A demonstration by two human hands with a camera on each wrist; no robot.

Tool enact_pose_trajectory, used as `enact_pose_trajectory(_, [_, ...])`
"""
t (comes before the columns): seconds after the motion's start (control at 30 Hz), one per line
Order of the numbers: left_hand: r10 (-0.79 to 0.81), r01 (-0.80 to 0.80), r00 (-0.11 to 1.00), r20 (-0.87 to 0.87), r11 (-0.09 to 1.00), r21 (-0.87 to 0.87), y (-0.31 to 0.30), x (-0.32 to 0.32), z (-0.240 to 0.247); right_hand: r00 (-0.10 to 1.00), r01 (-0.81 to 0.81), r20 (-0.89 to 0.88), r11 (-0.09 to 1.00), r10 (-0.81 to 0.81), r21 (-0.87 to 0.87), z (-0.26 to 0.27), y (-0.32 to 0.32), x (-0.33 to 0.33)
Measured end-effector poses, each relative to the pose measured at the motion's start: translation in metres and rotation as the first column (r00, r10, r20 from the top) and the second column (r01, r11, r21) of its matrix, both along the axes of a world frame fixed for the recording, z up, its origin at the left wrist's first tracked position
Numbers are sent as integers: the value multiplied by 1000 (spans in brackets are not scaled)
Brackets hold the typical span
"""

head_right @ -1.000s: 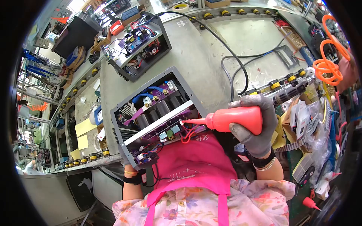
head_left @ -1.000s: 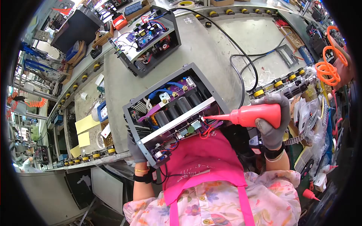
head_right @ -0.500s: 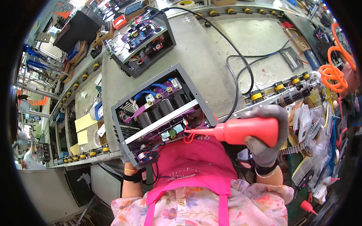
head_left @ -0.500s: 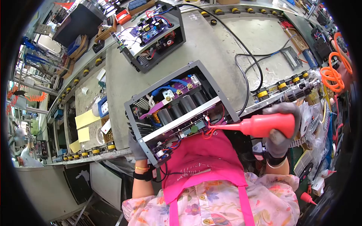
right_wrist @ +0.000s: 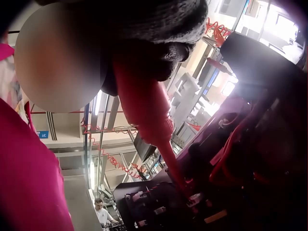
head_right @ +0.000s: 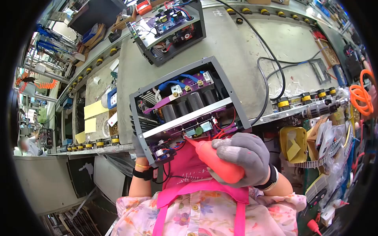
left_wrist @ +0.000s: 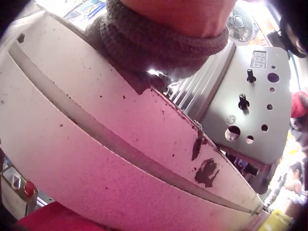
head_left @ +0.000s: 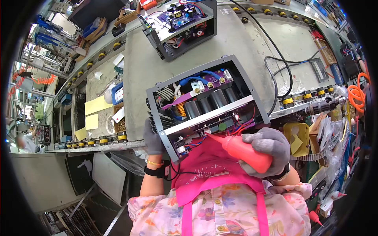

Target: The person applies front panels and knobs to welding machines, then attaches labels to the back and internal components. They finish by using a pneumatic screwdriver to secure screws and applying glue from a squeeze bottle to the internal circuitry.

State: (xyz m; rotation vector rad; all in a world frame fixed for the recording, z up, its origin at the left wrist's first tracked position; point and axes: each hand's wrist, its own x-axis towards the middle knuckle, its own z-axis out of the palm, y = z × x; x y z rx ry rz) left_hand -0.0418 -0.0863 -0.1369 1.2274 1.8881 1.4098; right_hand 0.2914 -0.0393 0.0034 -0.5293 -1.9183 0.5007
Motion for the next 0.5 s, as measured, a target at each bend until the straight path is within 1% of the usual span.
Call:
enact_pose_trajectory(0.07, [1,-1,1000,18,1000,-1,0,0,-2,1000,0,29,1000,0,-6,1,0,-1])
enact_pose_trajectory(0.17, [14,-13,1000,24,1000,-12,-3,-6,-10,999,34,5,999,-34,-4,2,-2,-1])
enact_pose_trajectory(0.23, [35,-32,995,96,999,-39,-7,-16,-34,998,52,17,999,-52,9,4,-2,-1])
enact_pose_trajectory(0.3, [54,-46,989,141,997,-57,-7,-17,-35,997,69,34,997,-70,16,6,-3,0])
enact_pose_trajectory(0.4, [59,-56,986,154,998,-20,-4,-7,-22,995,81,57,997,-81,12,6,-6,2])
enact_pose_trajectory(0.5, [79,-78,993,90,997,-18,0,6,5,993,88,78,996,-89,7,10,-5,2])
